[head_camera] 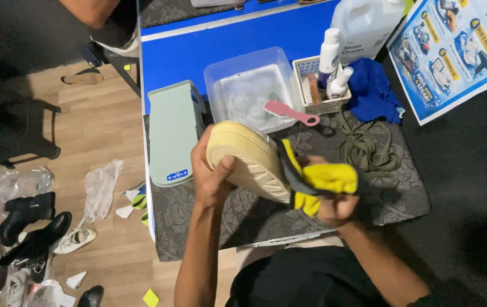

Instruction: Scrubbing the white rubber soles of a sneaker with a small brush and soapy water, then wiping it clean with a cloth.

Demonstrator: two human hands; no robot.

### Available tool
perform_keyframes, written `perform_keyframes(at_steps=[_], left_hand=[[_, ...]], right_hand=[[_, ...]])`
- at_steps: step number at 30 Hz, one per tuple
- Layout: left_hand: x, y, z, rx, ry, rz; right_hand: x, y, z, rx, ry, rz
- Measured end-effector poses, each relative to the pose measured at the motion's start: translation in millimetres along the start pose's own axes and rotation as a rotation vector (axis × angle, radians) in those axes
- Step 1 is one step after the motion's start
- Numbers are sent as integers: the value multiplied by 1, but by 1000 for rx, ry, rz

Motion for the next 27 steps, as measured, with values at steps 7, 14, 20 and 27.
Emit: perform_keyframes(at_steps=[7,14,20,27], left_hand=[[34,68,-6,-4,19,-485],[33,58,-18,97,8,-159],[-10,51,-15,38,-267,173],[-12,33,-21,10,-371,355]], right_hand=[[-24,21,76,-41,-108,-321],[68,23,109,-7,619,-363],[97,8,62,-21,873,-460],[40,21,49,79,884,-362]])
Point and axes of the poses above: each hand's wrist, its own z-axis towards the middle knuckle, its own x-axis out of the palm, y = z × x, the point moved 6 cm from there along z, towards the middle knuckle, and after that the axes turned 6 degrees about -y, right-handed, at the moved point
